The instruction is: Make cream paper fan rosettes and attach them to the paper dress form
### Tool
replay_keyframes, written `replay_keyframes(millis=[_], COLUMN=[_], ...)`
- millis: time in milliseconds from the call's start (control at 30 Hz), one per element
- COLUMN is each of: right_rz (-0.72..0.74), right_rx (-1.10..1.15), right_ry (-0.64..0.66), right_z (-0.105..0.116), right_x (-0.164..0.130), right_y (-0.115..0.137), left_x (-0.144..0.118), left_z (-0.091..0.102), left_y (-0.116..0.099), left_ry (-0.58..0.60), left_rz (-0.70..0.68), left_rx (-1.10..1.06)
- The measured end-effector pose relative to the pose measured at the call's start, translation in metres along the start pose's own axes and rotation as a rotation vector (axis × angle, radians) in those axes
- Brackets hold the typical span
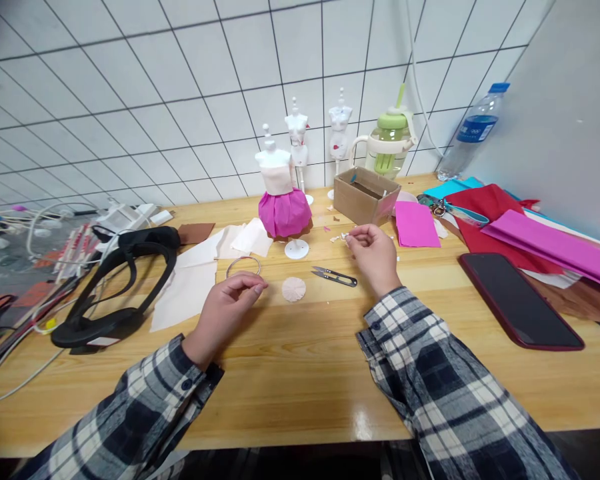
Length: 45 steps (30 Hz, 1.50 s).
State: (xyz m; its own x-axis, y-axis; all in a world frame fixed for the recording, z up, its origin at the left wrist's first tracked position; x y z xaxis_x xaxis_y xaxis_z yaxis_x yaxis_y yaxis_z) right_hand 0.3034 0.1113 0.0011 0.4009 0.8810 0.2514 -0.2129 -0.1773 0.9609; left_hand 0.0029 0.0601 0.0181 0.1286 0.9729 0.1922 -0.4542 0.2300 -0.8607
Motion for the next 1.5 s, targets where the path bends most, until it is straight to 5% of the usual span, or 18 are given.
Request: replay_keyframes(millis=[200, 500, 600, 700, 833, 1500], right_rz=[0.159, 0.19, 0.386, 0.562, 0.544, 0.513], right_rx=[-0.384, -0.359, -0.369, -0.316, -0.224, -0.262], right_ry=[-0.067, -0.183, -0.062, 0.265, 0.509, 0.538], right_z=[0.017, 0.023, 0.002, -0.038, -0.073, -0.081], right_x=[0.005, -0.001, -0.017, -0.049, -0.086, -0.1], right_y=[0.003, 0.015, 0.035, 0.053, 0.062, 0.064], left_x=[0.001, 0.0, 0.0, -0.001, -0.002, -0.005], left_z=[0.001, 0.0, -0.002, -0.004, -0.006, -0.014], left_y=[-0.001, 0.0, -0.005, -0.011, -0.015, -0.02], left_ry=[-0.017, -0.001, -0.009, -0.017, -0.022, 0.03], left_rz=[0.0, -0.019, -0.053, -0.079, -0.087, -0.122], left_rx=[0.014, 0.024, 0.04, 0.068, 0.094, 0.118])
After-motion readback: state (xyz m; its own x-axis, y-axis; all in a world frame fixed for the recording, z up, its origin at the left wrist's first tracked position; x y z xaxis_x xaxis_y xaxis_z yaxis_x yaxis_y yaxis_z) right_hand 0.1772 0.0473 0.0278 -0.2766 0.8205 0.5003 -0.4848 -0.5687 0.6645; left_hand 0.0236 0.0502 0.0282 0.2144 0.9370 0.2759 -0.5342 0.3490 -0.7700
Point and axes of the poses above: each hand's wrist, its own x-axis towards the middle knuckle, its own z-axis out of the back of the hand, y = z × x, the point moved 6 cm from there along x, towards the middle knuckle, and after that the axes turned 6 degrees about z, right-handed, at the moved point
